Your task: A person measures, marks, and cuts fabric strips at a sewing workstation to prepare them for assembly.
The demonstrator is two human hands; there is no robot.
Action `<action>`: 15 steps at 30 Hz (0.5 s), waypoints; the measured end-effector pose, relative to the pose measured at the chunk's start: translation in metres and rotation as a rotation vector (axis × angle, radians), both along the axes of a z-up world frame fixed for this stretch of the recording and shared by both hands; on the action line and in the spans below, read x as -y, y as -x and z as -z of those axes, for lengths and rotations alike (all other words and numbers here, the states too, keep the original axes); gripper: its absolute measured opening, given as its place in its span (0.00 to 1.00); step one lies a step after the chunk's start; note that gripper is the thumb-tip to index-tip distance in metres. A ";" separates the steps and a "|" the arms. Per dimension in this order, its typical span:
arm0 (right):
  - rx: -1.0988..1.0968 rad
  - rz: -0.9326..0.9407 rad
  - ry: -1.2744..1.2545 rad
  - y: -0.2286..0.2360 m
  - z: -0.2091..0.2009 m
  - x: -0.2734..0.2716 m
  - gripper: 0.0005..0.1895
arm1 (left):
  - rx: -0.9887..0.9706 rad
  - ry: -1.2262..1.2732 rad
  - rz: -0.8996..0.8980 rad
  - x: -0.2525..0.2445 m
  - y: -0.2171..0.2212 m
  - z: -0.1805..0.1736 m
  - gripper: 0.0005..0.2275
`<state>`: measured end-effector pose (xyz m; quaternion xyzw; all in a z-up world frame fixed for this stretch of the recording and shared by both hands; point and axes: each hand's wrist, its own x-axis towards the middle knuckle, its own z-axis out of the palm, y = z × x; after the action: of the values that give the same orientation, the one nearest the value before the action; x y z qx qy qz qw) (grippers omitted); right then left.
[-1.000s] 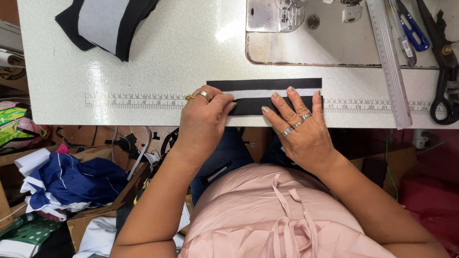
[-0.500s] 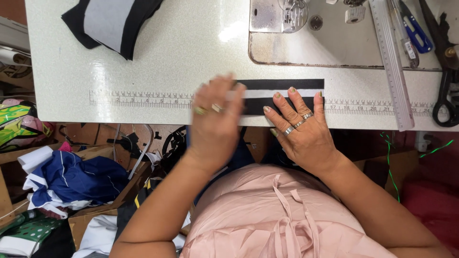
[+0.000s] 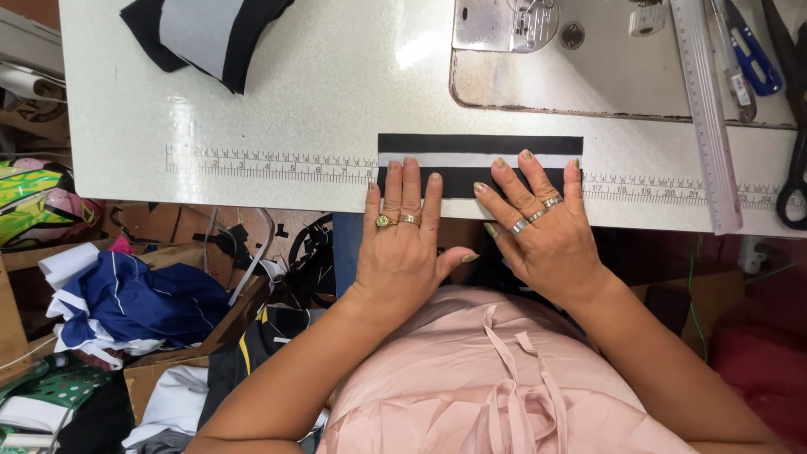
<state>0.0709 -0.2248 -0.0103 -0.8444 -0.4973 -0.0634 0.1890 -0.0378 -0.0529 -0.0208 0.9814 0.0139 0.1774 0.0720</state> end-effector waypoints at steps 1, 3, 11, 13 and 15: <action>-0.001 0.002 -0.002 -0.001 0.000 -0.001 0.24 | -0.001 -0.002 0.002 -0.002 -0.001 -0.003 0.41; 0.017 -0.014 0.004 -0.001 -0.001 0.000 0.25 | -0.036 -0.044 0.023 -0.003 0.000 -0.009 0.37; 0.110 0.031 0.047 -0.017 0.006 0.044 0.24 | -0.051 -0.060 0.040 -0.008 0.000 -0.003 0.32; 0.157 0.041 0.065 -0.019 0.007 0.055 0.24 | -0.044 -0.060 0.044 -0.007 0.000 -0.004 0.32; 0.196 0.063 0.041 -0.021 0.007 0.061 0.23 | -0.004 -0.065 0.038 -0.008 -0.002 -0.007 0.30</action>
<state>0.0922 -0.2860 -0.0173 -0.8530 -0.4877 -0.1414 0.1203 -0.0358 -0.0448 -0.0133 0.9837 -0.0104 0.1744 0.0432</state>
